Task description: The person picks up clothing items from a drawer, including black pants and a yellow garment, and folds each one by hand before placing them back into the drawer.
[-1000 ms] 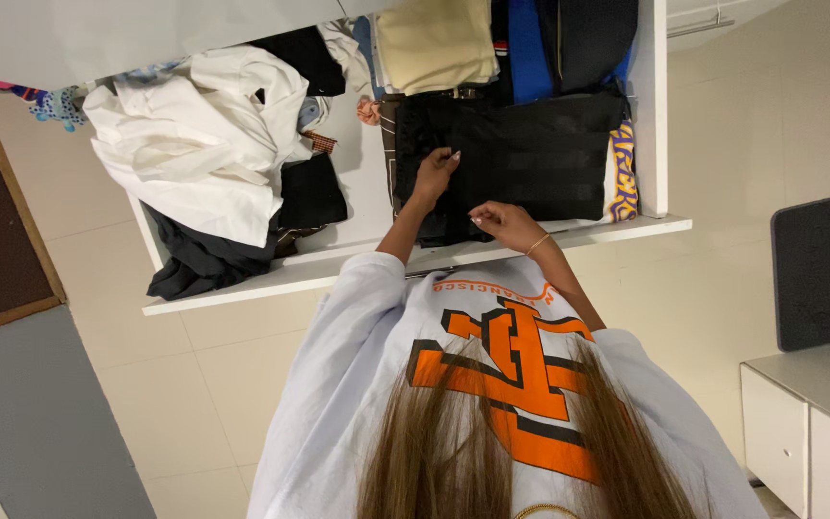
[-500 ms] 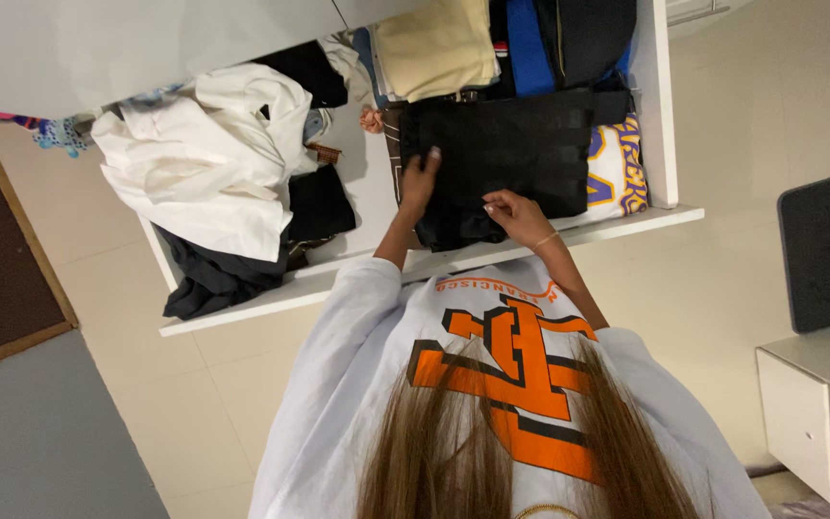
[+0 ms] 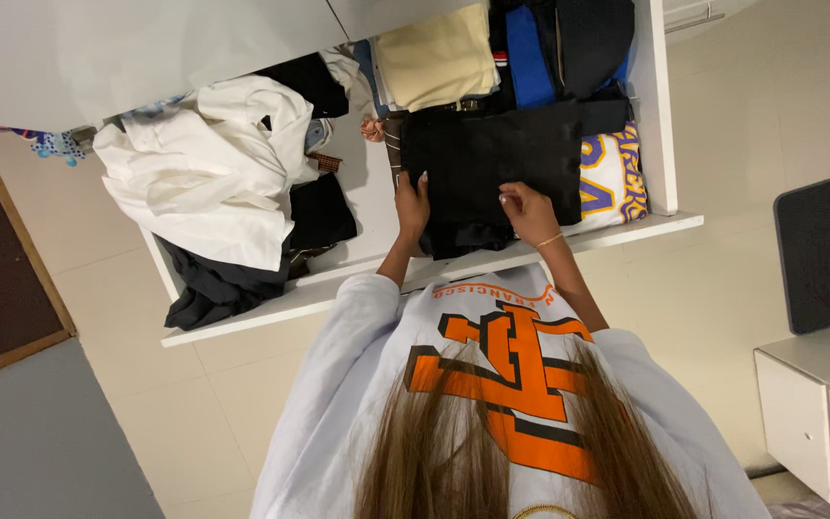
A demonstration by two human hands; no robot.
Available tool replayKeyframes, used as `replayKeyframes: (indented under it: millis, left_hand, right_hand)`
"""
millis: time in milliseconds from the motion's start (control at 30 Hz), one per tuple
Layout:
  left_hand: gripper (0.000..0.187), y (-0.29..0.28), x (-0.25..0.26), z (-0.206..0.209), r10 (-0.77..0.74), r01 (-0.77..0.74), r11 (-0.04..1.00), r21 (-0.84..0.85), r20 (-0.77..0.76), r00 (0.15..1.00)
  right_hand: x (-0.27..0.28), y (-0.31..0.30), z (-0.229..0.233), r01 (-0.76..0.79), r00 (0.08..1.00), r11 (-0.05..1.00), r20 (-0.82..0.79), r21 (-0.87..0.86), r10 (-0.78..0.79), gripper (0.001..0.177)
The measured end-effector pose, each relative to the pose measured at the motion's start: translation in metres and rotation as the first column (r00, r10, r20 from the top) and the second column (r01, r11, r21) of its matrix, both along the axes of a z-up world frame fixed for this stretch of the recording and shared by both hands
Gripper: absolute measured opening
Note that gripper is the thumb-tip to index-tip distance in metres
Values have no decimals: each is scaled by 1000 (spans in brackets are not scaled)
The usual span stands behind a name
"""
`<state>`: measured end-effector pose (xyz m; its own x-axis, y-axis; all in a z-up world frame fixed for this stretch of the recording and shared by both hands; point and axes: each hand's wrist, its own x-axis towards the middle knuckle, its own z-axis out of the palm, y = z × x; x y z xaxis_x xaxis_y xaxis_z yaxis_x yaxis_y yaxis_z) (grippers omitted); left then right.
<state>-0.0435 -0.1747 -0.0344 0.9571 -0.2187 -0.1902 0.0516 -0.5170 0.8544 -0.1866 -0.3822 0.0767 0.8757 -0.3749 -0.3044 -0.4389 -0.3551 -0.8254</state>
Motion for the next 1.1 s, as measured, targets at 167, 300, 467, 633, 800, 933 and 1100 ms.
replayKeyframes:
  millis: [167, 300, 467, 633, 800, 933, 1100]
  left_hand:
    - [57, -12, -12, 37, -137, 3, 961, 277, 468, 873]
    - [68, -38, -7, 23, -595, 300, 761, 576, 434, 676]
    - [64, -31, 0, -13, -668, 374, 659, 653, 279, 690]
    - [63, -37, -9, 1, -660, 361, 665, 653, 289, 693]
    - [61, -54, -28, 13, -725, 428, 640, 638, 315, 613]
    - [64, -77, -30, 0, -686, 437, 653, 619, 239, 687]
    - [66, -97, -39, -4, -729, 572, 627, 529, 140, 670]
  right_hand:
    - [24, 28, -24, -118, 960, 874, 172, -471, 222, 52]
    - [42, 34, -59, -271, 922, 705, 34, -655, 386, 71]
    - [13, -30, -70, -363, 884, 465, -141, -808, 445, 69]
    - [-9, -55, -45, 58, 990, 625, 126, -779, 65, 67]
    - [-3, -73, -54, 625, 781, 764, 136, -160, -610, 80]
    - [-2, -86, -75, 493, 863, 869, 100, 46, -495, 63]
    - [-5, -110, -44, 392, 861, 908, 291, 146, -418, 42]
